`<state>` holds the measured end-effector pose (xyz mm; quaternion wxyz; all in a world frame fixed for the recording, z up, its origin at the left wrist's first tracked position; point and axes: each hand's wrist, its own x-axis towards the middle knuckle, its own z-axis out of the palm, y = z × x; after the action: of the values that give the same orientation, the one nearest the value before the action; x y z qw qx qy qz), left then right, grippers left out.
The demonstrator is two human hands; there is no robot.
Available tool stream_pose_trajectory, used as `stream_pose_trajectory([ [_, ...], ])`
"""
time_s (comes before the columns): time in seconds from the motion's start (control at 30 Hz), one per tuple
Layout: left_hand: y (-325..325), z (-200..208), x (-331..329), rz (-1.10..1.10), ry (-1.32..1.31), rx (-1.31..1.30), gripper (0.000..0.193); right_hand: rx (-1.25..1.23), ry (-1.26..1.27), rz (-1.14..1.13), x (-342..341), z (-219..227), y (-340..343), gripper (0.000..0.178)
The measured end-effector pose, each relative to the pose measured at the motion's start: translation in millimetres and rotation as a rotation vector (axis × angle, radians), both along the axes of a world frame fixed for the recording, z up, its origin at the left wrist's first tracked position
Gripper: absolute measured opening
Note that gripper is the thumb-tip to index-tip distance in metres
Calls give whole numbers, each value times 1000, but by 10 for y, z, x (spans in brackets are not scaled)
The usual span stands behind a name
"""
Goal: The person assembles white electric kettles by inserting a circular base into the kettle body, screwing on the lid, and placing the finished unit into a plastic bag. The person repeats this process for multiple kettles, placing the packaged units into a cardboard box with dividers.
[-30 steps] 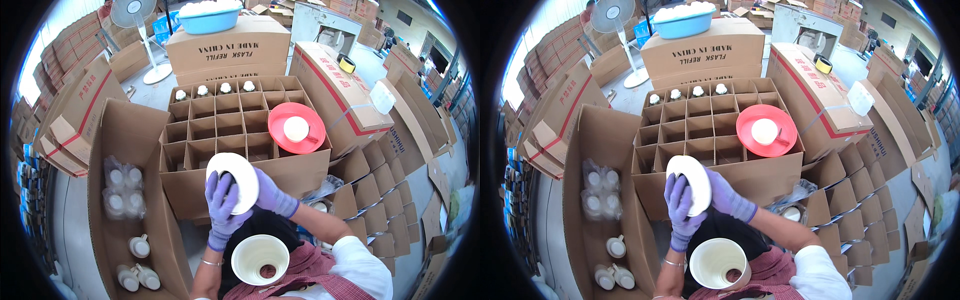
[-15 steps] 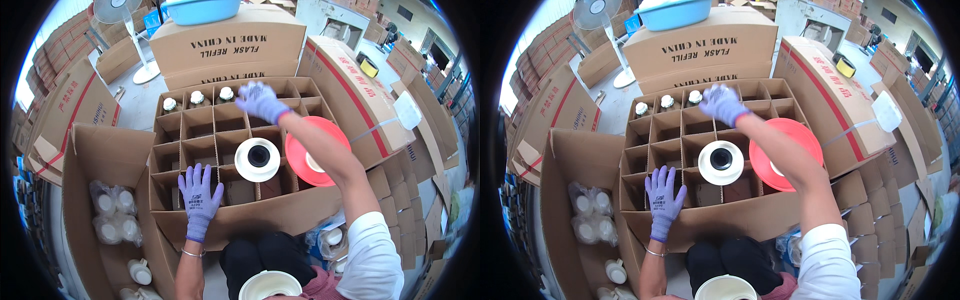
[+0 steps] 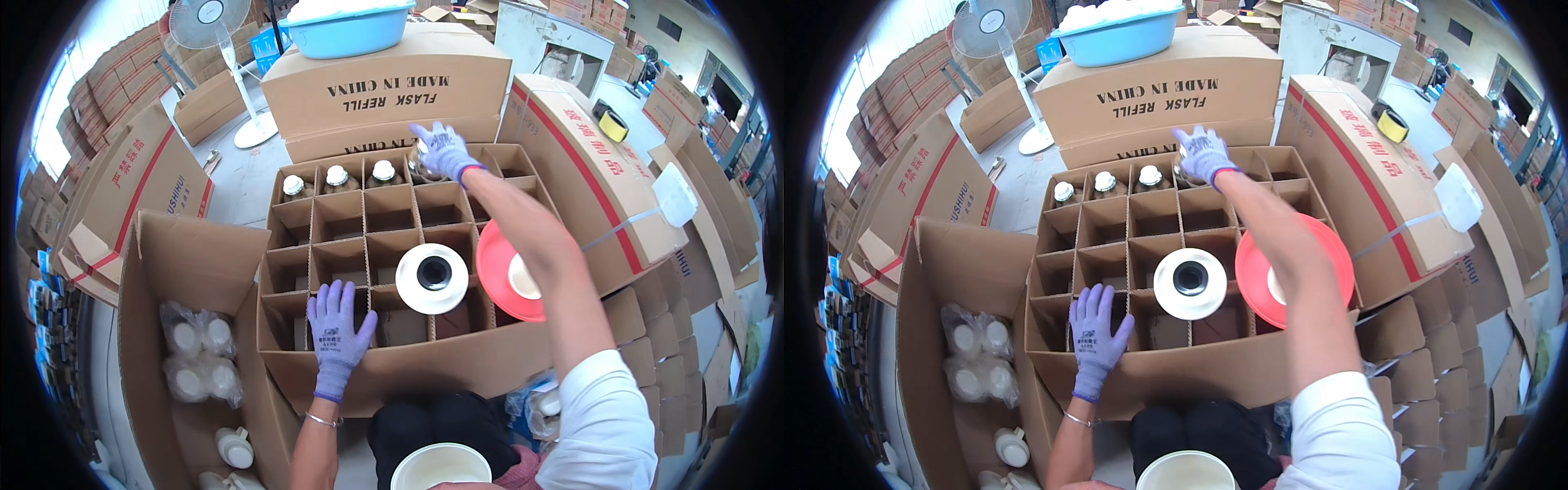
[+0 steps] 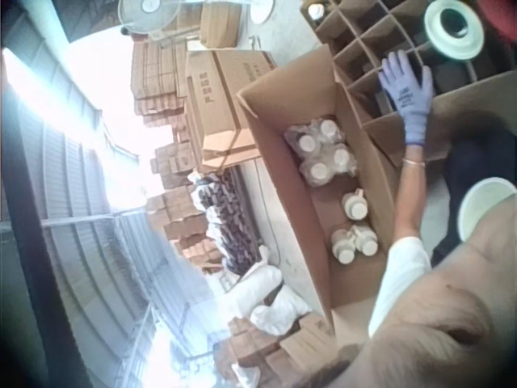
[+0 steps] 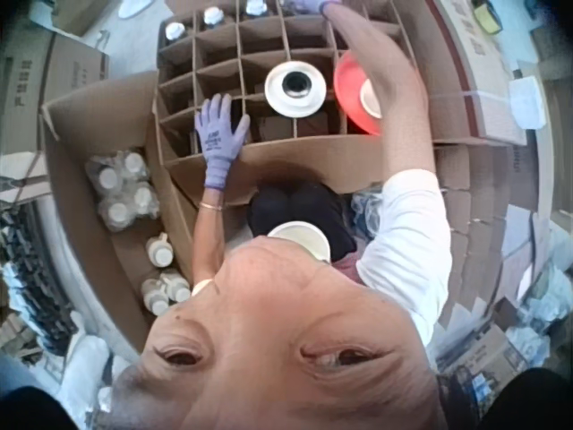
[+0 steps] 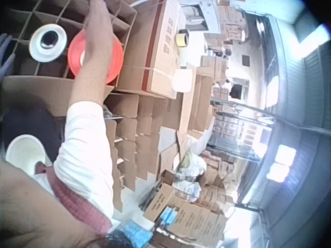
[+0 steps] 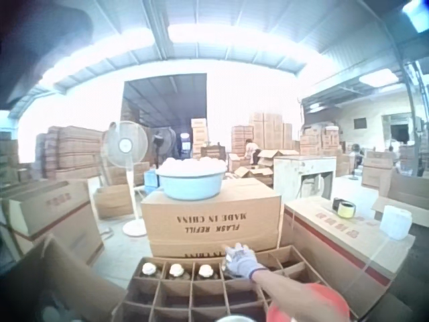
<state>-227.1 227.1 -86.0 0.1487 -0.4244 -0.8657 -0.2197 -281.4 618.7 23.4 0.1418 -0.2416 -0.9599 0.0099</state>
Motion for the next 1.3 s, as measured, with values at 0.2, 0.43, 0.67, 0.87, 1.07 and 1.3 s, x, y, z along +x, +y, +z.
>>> stream_pose_trajectory([
  [0.2, 12, 234, 287, -123, -592, 695, 55, 208, 418, 617, 1189, 1155, -735, 47],
  [0.43, -41, 1114, 1367, -717, -1888, 1206, 68, 48, 648, 821, 2878, 1139, -2317, 53],
  [0.67, -684, 1097, 1737, -475, -1561, 1153, 75, -198, 663, 864, 3937, 505, -2927, 61],
  [0.87, -1196, 1429, 2012, -396, -1037, 535, 70, -713, 484, 636, 4976, -327, -3165, 66],
  [1.07, -2388, 787, 2840, -69, -1139, 677, 70, -698, 169, 828, 6129, -983, -3852, 67],
  [1.3, -2709, 264, 2767, -37, -1567, 473, 46, -885, 467, 935, 5266, -417, -3850, 74],
])
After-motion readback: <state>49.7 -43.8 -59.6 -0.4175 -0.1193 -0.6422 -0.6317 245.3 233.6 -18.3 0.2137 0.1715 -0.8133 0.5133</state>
